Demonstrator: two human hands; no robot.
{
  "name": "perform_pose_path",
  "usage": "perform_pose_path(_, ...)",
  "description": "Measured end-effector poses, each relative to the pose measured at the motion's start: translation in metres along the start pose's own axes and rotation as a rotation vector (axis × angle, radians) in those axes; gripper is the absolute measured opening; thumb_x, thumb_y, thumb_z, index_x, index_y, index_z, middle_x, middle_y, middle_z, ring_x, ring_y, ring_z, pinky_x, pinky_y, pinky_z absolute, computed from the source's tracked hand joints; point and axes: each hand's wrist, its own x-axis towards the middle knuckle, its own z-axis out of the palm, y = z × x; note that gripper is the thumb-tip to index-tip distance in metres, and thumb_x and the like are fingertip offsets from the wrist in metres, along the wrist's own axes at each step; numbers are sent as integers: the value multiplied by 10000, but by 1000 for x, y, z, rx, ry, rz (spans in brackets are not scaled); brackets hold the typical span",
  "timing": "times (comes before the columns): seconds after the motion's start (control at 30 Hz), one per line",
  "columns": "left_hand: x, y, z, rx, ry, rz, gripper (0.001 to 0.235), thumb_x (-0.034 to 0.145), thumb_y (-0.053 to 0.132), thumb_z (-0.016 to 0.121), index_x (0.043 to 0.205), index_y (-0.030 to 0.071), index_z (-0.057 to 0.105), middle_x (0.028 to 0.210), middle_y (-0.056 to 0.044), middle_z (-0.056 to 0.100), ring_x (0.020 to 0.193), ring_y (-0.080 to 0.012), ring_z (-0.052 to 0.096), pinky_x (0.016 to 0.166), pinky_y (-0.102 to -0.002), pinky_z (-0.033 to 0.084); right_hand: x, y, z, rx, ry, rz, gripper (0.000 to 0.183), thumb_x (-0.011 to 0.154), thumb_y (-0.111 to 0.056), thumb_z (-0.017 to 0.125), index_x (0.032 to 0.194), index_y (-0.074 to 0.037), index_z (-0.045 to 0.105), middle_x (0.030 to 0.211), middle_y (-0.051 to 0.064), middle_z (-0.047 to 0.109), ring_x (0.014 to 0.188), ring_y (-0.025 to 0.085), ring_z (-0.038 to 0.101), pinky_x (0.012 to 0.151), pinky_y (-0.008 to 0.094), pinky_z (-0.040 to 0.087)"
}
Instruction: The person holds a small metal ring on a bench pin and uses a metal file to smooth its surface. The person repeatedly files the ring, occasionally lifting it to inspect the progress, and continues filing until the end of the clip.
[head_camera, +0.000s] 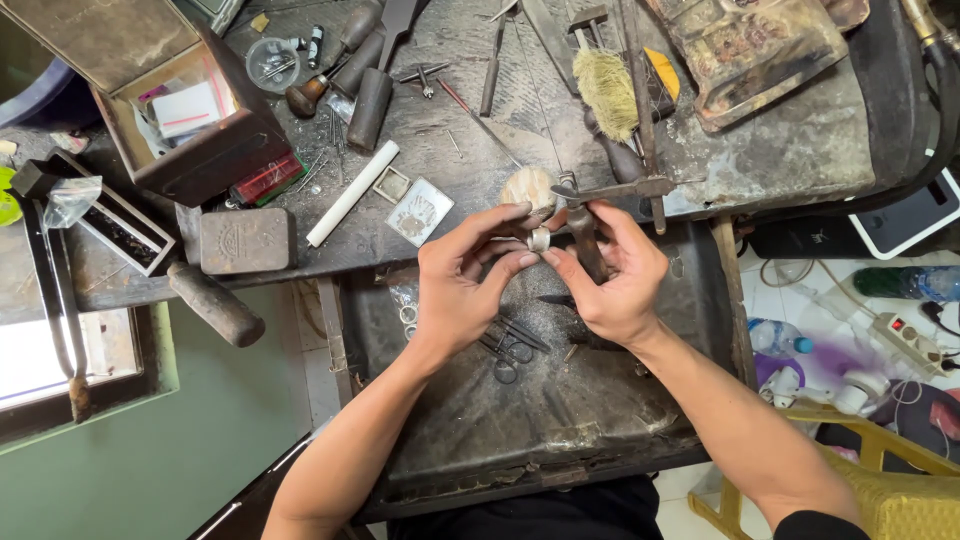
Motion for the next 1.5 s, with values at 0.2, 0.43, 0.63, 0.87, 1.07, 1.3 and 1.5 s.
perform_pose_path(0.2,0,-2,0,-7,5,6,381,884,-11,784,1255,0,698,1083,-192,762,955,-209,729,844,-330,653,2,-2,0,5,-3,-25,438,840,120,782,1222,155,573,959,250,724,573,103,581,493,252,511)
perform_pose_path(0.43,0,-5,1,-8,17,5,390,874,-18,793,1252,-3,696,1067,-200,758,926,-216,734,836,-340,665,2,0,1,1,-2,-31,422,841,114,777,1215,159,585,967,251,728,616,106,612,496,249,516)
perform_pose_path(0.63,2,-8,-1,43,32,32,265,837,-12,832,1093,-5,763,986,-179,764,817,-189,737,726,-286,664,-2,9,-2,13,-2,-34,457,838,110,787,1237,162,571,974,258,720,605,109,612,488,237,509)
perform_pose_path(0.87,0,-12,-1,10,17,-31,299,803,-30,850,1087,-30,758,941,-213,751,792,-215,744,729,-308,680,0,8,-2,48,-9,-25,444,867,102,762,1252,164,549,972,267,717,585,113,607,489,245,513)
perform_pose_path(1.07,-3,-19,-3,-5,13,-73,306,817,-16,845,1099,-62,735,892,-231,741,771,-200,723,720,-318,678,2,9,-3,107,-42,-27,456,882,114,726,1286,154,519,949,268,714,479,101,581,437,238,488)
perform_pose_path(1.3,-2,-18,-3,-18,21,-80,303,823,-4,848,1093,-70,729,872,-232,737,768,-193,717,713,-306,674,1,9,-3,102,-53,-16,476,874,118,727,1297,162,514,955,275,712,460,100,582,422,243,473)
perform_pose_path(1.5,1,-13,-2,36,21,-32,285,813,-9,853,1075,-49,746,897,-223,744,791,-220,740,726,-319,674,-1,13,-2,69,-35,-18,479,858,121,748,1287,158,539,968,277,717,523,103,598,450,252,493)
